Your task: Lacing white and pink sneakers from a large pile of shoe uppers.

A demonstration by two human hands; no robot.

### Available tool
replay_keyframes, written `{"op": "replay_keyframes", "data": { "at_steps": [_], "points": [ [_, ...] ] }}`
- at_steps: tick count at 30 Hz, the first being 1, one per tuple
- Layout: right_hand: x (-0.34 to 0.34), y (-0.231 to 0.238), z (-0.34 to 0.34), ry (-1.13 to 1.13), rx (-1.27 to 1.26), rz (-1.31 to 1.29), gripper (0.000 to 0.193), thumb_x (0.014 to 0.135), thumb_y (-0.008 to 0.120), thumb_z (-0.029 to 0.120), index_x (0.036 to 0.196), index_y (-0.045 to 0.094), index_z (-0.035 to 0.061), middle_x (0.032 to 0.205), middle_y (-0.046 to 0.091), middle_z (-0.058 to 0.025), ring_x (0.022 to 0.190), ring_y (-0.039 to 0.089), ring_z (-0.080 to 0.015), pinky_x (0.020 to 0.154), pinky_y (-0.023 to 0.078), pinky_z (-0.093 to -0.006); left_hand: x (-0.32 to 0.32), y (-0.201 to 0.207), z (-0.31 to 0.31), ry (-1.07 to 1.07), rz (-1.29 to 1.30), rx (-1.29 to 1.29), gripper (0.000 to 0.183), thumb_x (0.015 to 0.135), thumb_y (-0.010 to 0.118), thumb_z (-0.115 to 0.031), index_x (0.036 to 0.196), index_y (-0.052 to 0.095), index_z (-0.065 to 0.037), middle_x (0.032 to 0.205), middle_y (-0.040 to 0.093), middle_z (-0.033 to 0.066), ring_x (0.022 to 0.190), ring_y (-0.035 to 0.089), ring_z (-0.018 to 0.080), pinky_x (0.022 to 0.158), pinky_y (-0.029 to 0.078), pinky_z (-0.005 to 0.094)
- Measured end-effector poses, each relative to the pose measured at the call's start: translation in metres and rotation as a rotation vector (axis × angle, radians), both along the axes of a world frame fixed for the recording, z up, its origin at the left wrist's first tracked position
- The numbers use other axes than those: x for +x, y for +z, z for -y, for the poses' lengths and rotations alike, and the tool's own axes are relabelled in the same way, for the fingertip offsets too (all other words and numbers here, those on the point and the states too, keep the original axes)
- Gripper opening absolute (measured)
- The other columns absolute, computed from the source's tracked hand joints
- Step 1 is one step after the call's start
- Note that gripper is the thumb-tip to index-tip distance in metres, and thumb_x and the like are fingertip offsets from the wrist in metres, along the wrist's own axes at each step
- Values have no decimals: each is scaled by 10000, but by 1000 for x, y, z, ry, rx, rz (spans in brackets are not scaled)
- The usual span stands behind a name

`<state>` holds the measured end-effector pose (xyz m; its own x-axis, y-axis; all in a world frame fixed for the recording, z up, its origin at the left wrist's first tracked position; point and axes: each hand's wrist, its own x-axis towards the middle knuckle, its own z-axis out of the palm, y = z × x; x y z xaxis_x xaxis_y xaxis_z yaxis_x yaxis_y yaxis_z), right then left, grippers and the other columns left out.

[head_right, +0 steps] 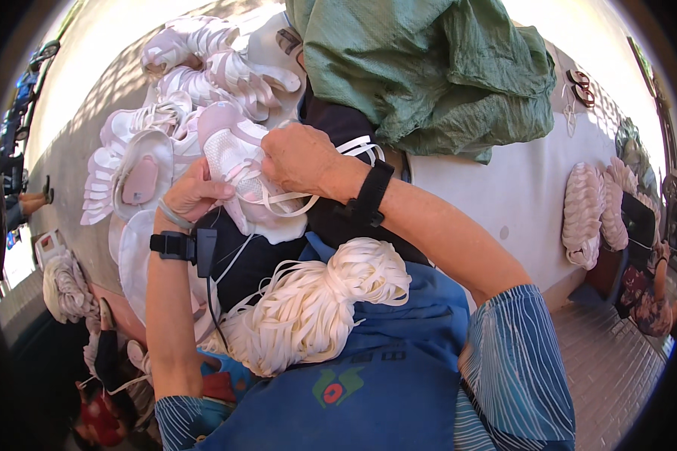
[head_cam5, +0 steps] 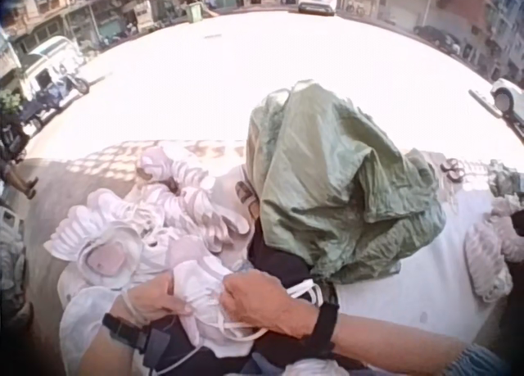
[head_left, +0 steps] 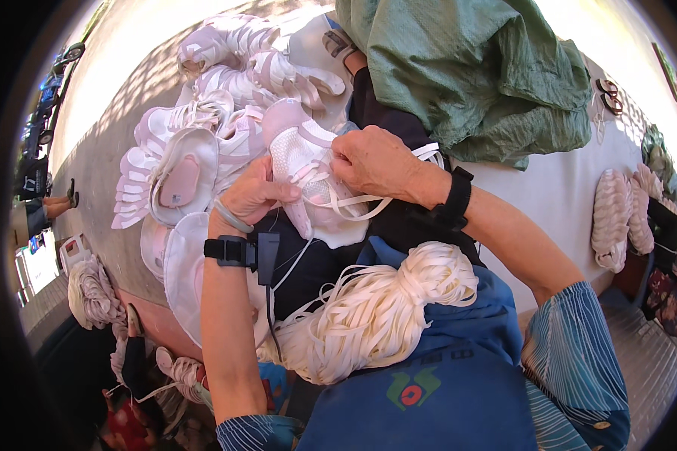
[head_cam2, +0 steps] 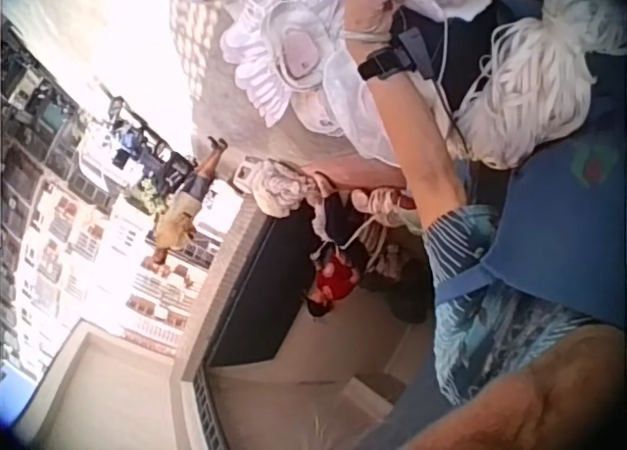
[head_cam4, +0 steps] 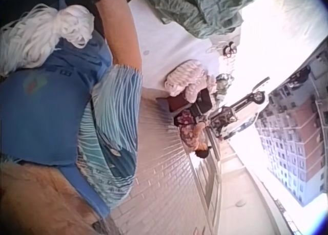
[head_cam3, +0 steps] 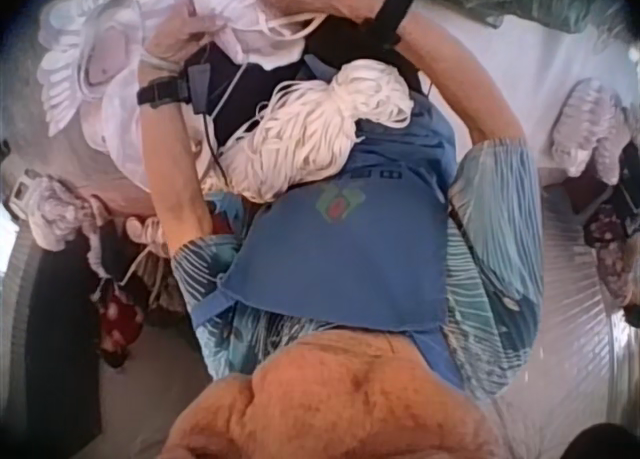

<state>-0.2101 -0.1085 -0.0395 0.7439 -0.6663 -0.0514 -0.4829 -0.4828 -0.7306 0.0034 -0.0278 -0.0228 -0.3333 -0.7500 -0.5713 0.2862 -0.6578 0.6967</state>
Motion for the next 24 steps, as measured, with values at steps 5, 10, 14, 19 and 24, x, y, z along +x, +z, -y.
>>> {"op": "replay_keyframes", "data": {
  "at_steps": [5, 10, 14, 19, 24],
  "points": [
    [-5, 13, 2, 25, 134, 36, 269, 766, 560, 223, 722, 636, -30, 710, 624, -237, 702, 629, -414, 690, 521, -455, 0, 6, 1, 18, -11, 24, 604, 715, 710, -42, 1262, 460, 18, 1122, 597, 59, 950, 591, 122, 783, 482, 253],
    [-18, 37, -11, 143, 89, -99, 369, 749, 647, 338, 735, 624, -30, 674, 629, -218, 686, 645, -386, 653, 525, -431, -4, 9, 1, 99, -14, 71, 575, 729, 659, -28, 1263, 450, 19, 1112, 594, 61, 923, 600, 130, 779, 490, 265],
    [-18, 34, -32, 303, -181, -235, 406, 684, 757, 350, 806, 606, -7, 672, 644, -166, 655, 669, -315, 591, 527, -383, 1, 3, 3, 84, -4, 68, 529, 719, 620, 18, 1230, 483, 18, 1075, 615, 66, 930, 618, 148, 830, 502, 292],
    [-12, 25, -39, 219, -284, -235, 301, 694, 737, 237, 824, 595, 6, 711, 652, -132, 626, 666, -280, 550, 518, -353, 7, -6, 0, 116, 4, 54, 483, 708, 591, 59, 1183, 518, 15, 1037, 627, 64, 922, 624, 146, 853, 510, 305],
    [-7, 28, -40, 146, -268, -279, 200, 737, 665, 182, 786, 597, 0, 674, 645, -133, 620, 669, -276, 533, 518, -356, 4, -8, 2, 147, 148, 77, 459, 742, 630, -3, 1184, 508, 6, 1022, 619, 41, 875, 604, 120, 814, 495, 284]
  ]
}}
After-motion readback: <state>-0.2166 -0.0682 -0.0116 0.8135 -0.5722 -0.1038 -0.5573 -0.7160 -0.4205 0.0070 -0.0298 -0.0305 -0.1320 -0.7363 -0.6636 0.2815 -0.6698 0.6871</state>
